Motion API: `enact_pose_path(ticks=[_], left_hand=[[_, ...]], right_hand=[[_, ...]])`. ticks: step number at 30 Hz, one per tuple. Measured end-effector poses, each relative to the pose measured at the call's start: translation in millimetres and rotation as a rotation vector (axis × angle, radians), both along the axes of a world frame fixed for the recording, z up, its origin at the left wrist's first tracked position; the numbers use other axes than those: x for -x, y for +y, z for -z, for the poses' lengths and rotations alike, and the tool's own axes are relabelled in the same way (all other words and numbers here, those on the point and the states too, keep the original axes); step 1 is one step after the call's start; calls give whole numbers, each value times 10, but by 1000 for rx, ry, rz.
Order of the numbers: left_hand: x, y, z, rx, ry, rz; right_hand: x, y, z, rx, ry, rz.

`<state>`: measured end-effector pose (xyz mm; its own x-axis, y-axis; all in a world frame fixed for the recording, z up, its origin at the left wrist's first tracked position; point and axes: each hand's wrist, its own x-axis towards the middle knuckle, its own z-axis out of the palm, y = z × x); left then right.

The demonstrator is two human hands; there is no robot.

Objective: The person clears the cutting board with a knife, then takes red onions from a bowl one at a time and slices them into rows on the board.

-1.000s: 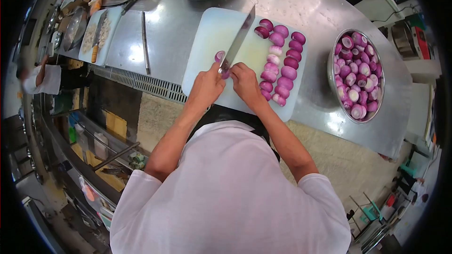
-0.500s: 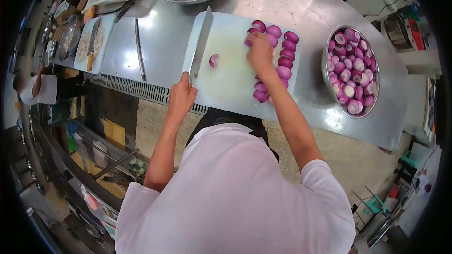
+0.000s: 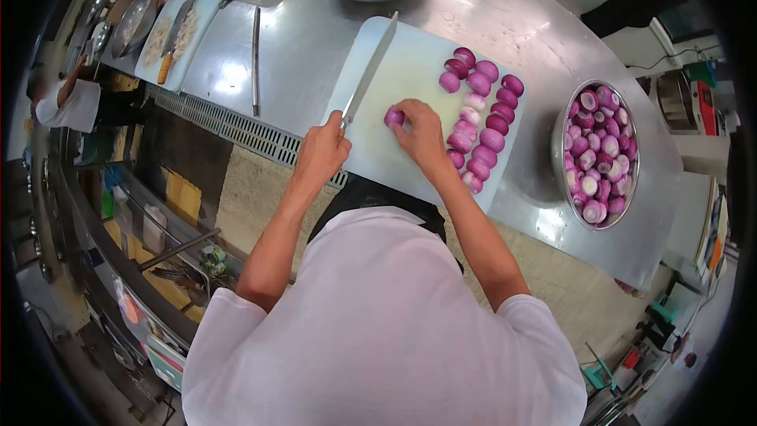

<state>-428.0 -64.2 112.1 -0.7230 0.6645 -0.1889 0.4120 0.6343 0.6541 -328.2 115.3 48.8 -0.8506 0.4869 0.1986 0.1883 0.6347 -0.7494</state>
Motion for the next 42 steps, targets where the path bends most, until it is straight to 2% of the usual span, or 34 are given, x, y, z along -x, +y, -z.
enact_pose_path(ticks=[3,6,8,10,13,16,19,25,29,31,33,36,38,42], left_hand=[[-85,24,-77,-27,-28,30],[-178,50,-176,-45,-1,50],[-245,32,-247,-41,6,56],[-289,16,-303,-71,8,50],[-324,134,141,-56,39,30],[-216,287,202,-109,68,89],[-265,227,-297,-9,8,86],[-329,324,-15,24,23,84],[-351,210,-294,43,2,84],[-399,213,-23,25,0,65],[-424,265,43,3,-4,42],[-389,342,-65,-24,94,79],[-375,277,-280,43,-14,80],[-465,284,45,23,11,73]], right_hand=[[-29,-175,4,146,28,-120],[-11,-241,-16,114,35,-114],[-15,-219,-16,-68,29,-115],[-12,-213,-28,-76,-3,-124],[1,-223,-38,-82,-19,-130],[-4,-226,15,-87,18,-120],[-24,-209,42,-88,47,-116],[-52,-224,78,-37,127,-94],[-62,-200,99,-41,148,-117],[-63,-203,117,-20,157,-108],[-77,-217,121,-2,163,-103],[-91,-201,119,26,184,-99],[-87,-197,133,5,203,-103],[-101,-215,179,40,205,-84]])
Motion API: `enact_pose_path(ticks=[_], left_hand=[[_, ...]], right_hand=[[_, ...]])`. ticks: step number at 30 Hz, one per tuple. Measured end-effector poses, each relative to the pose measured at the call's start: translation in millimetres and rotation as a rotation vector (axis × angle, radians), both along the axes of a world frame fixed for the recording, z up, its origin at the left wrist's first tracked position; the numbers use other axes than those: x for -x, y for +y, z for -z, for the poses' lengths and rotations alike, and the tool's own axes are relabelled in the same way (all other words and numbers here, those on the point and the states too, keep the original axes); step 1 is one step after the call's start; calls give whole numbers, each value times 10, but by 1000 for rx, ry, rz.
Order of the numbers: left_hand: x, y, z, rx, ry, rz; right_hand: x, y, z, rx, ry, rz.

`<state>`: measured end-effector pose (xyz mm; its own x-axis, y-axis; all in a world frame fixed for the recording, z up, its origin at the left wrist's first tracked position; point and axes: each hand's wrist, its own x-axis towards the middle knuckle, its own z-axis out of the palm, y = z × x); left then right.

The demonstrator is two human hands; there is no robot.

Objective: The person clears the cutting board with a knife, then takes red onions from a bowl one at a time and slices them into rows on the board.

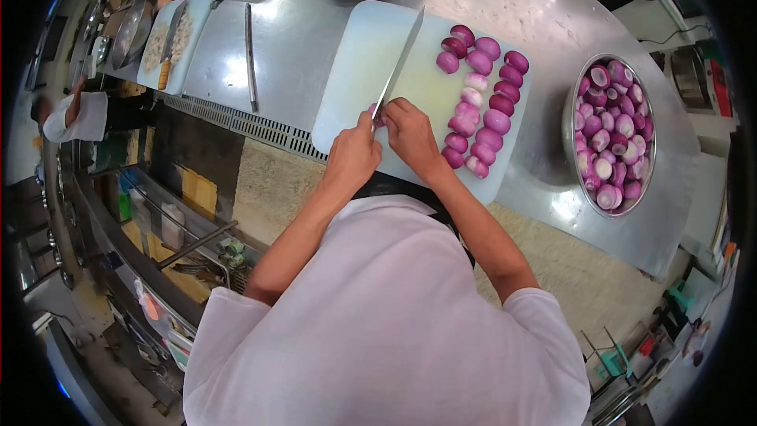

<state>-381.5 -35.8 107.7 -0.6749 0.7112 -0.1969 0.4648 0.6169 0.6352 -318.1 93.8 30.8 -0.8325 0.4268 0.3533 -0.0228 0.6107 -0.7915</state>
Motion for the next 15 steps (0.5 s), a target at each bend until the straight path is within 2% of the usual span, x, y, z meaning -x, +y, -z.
enact_pose_path(ticks=[3,5,10,12,14,15], left_hand=[[20,80,-75,-103,85,29],[48,18,-269,20,-17,33],[30,75,126,-71,68,18],[64,129,-2,-127,101,23],[182,60,-237,-68,-11,-16],[209,1,-285,-60,24,-26]], right_hand=[[-19,24,-18,29,-8,-13],[-20,24,-39,6,-22,-11],[-34,22,0,24,-4,-2],[-48,45,27,18,16,-13],[-43,55,46,6,-28,4],[-25,27,-1,9,-27,7]])
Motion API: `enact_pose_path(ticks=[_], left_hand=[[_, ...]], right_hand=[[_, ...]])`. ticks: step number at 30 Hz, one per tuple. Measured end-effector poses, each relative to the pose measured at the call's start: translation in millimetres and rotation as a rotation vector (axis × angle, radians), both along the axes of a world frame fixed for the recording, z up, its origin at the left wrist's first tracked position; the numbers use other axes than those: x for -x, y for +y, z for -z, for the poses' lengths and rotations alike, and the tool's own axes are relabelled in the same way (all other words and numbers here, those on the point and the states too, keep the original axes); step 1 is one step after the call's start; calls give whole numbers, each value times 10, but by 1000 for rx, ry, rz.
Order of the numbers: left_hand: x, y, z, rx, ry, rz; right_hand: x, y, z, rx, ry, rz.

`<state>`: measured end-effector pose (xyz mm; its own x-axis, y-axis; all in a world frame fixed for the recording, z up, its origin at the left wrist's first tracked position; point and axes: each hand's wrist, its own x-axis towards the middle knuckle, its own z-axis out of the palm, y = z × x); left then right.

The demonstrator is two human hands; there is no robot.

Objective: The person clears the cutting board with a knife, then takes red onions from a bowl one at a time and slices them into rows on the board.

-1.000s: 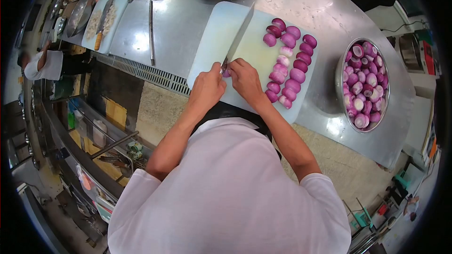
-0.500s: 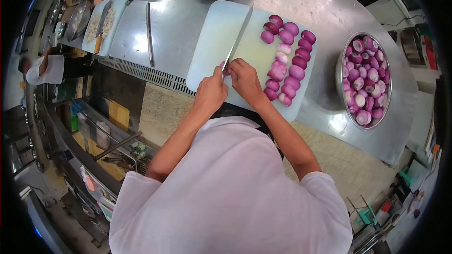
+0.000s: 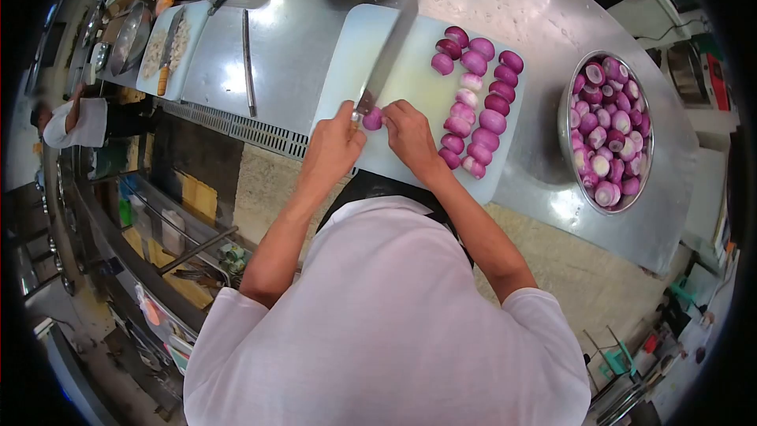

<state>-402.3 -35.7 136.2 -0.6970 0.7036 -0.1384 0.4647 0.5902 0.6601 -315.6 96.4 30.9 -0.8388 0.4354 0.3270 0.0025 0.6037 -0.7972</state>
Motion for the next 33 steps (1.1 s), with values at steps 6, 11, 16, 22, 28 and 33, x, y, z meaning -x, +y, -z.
enact_pose_path(ticks=[6,11,16,22,28,33], left_hand=[[231,-191,292,-17,-91,-93],[263,-303,584,-18,-82,-110],[211,-235,452,4,-102,-85],[293,-295,536,-7,-132,-96],[300,-243,458,42,-90,-71],[292,-221,372,53,-60,-44]], right_hand=[[147,-214,-209,-121,-138,96],[106,396,-57,-246,-209,252],[-234,983,-422,-257,-74,284],[-1386,2010,-957,-423,-303,850],[-1951,2562,-622,-430,-583,449],[-1869,2214,-1013,-321,-389,732]])
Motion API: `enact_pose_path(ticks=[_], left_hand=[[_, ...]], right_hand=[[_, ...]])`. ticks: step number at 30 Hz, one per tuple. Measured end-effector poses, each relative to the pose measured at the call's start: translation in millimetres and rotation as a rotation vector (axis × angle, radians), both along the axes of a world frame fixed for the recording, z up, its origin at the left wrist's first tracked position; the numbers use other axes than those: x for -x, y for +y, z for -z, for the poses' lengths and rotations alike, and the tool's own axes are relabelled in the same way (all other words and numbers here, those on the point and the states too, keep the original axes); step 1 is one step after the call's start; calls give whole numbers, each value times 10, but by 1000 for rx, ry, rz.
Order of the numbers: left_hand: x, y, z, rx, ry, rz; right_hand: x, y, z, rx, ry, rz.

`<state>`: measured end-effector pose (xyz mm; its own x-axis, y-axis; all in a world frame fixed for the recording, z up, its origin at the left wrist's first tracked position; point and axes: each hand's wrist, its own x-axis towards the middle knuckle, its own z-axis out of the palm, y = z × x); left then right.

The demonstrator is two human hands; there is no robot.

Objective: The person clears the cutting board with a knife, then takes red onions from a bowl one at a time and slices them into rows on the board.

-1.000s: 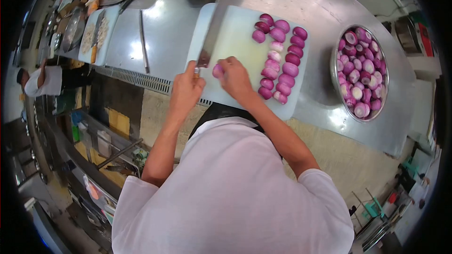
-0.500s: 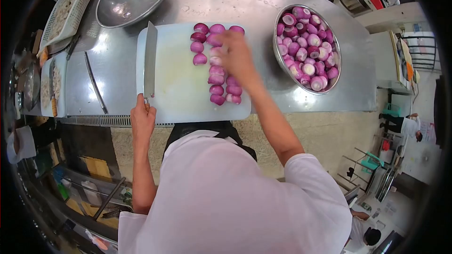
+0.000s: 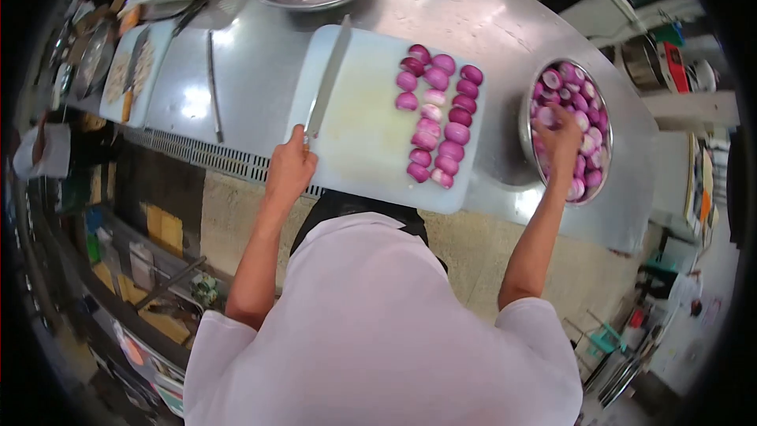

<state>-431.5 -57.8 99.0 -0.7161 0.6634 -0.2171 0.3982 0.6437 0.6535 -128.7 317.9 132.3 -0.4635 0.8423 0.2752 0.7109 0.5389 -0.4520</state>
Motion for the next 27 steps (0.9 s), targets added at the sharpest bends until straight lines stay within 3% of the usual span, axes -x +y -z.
enact_pose_path(ticks=[2,4,6,7,9,13,15,20,27], left_hand=[[-29,-1,-29,5,-9,-12],[-24,12,6,-18,35,39],[-35,29,-22,6,57,46],[-42,45,-83,17,20,43],[-42,60,-173,29,-10,31],[-75,-42,-300,-6,-7,35],[-163,-137,-401,-36,-17,33],[-364,-335,-698,18,-13,126],[-478,-370,-559,114,34,205]], right_hand=[[266,-293,-208,-42,104,-38],[757,-707,-156,177,266,-168],[1277,-1276,-172,623,335,-391],[1492,-1439,234,436,288,-561],[1857,-1723,521,341,216,-840],[2094,-1908,707,328,20,-903],[2038,-1900,605,226,239,-845],[2059,-1981,658,218,226,-722],[2095,-2008,795,224,225,-681]])
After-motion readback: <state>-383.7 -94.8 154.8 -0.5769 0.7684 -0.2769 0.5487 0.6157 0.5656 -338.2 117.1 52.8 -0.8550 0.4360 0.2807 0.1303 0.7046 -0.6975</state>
